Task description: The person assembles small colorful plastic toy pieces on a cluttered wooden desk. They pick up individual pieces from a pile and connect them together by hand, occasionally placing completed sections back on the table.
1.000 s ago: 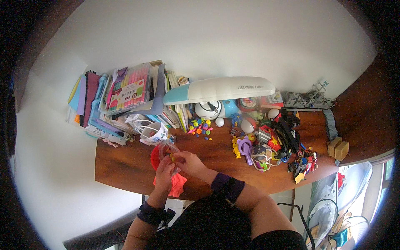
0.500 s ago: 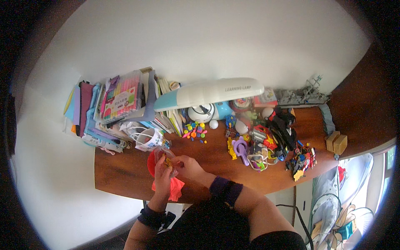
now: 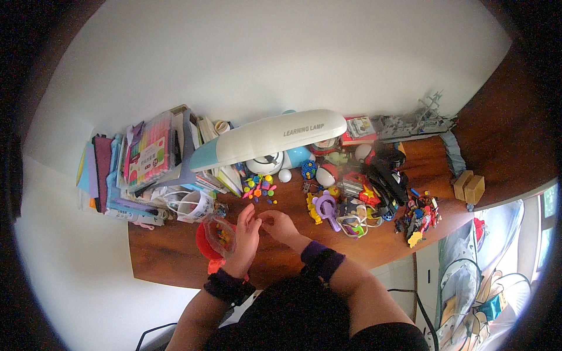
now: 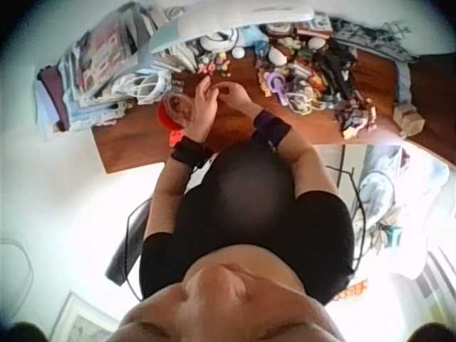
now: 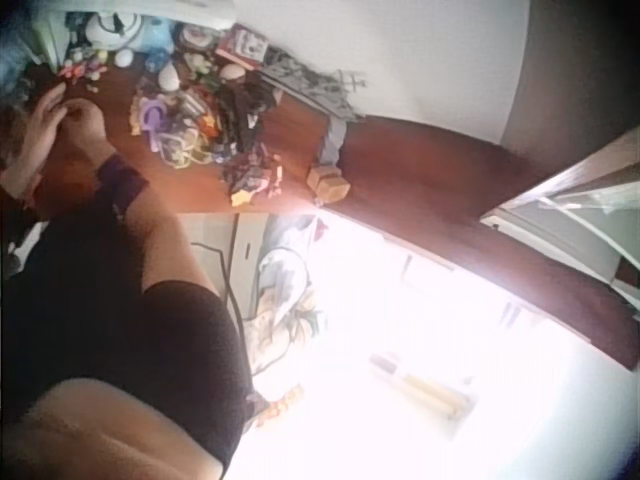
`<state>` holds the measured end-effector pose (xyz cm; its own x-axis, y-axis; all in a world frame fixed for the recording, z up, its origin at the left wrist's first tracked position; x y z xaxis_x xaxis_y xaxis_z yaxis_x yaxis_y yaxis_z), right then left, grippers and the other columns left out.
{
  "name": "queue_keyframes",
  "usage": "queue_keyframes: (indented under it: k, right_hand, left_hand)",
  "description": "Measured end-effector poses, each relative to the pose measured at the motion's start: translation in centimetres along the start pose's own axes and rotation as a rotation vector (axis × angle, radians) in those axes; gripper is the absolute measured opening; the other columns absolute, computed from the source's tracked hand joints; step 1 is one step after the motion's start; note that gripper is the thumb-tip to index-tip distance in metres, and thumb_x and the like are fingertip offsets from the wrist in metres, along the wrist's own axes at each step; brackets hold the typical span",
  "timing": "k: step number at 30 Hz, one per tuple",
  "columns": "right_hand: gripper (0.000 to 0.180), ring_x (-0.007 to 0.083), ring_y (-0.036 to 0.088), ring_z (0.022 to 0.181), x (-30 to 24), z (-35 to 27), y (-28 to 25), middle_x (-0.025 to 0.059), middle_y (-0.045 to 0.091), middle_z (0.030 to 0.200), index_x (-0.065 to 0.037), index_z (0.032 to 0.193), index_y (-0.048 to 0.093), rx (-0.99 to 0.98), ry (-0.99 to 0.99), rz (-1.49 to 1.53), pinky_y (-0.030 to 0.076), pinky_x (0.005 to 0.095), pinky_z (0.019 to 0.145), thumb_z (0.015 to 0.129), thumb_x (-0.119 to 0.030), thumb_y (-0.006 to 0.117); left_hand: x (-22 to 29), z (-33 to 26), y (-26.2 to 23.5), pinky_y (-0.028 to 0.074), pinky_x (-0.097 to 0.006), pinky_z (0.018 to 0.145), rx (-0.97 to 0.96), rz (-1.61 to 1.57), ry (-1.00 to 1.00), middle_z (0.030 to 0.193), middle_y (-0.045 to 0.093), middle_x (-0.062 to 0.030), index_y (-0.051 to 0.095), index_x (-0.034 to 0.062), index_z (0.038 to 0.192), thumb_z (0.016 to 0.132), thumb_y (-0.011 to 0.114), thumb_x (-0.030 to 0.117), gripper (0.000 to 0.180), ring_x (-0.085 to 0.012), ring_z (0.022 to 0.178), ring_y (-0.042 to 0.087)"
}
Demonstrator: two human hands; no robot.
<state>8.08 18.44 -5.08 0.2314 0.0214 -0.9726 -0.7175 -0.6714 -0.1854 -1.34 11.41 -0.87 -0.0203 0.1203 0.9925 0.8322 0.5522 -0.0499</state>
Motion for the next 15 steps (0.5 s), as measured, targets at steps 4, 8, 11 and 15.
queue_keyframes:
  k: [4,8,11,15]
  right_hand:
    - [0.023,0.0153,0.064,0.084,2.7,0.8,-2.5,0.0090,0.066,0.094,-0.002,0.100,0.064,0.078,0.061,-0.073,0.051,0.0277,0.075,0.077,-0.005,0.064]
    - [0.025,0.0171,0.065,0.083,4.6,2.1,-4.5,0.0093,0.066,0.093,-0.002,0.099,0.064,0.147,0.017,-0.161,0.052,0.0288,0.074,0.075,-0.003,0.063]
    - [0.028,0.0192,0.065,0.083,4.9,3.1,-5.0,0.0107,0.063,0.096,-0.002,0.100,0.063,0.164,0.052,-0.209,0.052,0.0298,0.075,0.072,-0.002,0.064]
    - [0.032,0.0205,0.064,0.080,5.8,4.4,-4.9,0.0110,0.061,0.098,-0.003,0.101,0.063,0.193,0.046,-0.239,0.052,0.0312,0.074,0.069,-0.002,0.067]
  left_hand:
    - [-4.4,2.1,1.1,0.039,-0.033,0.097,0.023,0.002,-0.114,0.129,0.043,-0.0169,0.040,-0.0011,0.129,0.081,0.055,0.002,0.050,-0.0249,0.118,0.046]
    - [-6.3,3.7,1.7,0.041,-0.034,0.095,0.041,0.116,-0.144,0.125,0.047,-0.0185,0.038,-0.0032,0.129,0.080,0.055,0.003,0.052,-0.0261,0.112,0.050]
    - [-9.1,4.9,1.4,0.040,-0.033,0.096,0.042,0.157,-0.234,0.126,0.047,-0.0187,0.037,-0.0043,0.130,0.081,0.055,0.004,0.053,-0.0258,0.112,0.050]
    - [-12.2,6.2,1.6,0.037,-0.032,0.098,0.029,0.091,-0.303,0.128,0.046,-0.0180,0.037,-0.0047,0.131,0.082,0.053,0.005,0.052,-0.0249,0.115,0.048]
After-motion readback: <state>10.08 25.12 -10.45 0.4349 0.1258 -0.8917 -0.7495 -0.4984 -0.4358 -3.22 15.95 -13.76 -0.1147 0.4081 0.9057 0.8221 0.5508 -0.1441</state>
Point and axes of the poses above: each hand's wrist, its own z-axis towards the middle knuckle, its own y-axis out of the palm, x = y × z, the point moved 7 cm from there along z, towards the middle knuckle
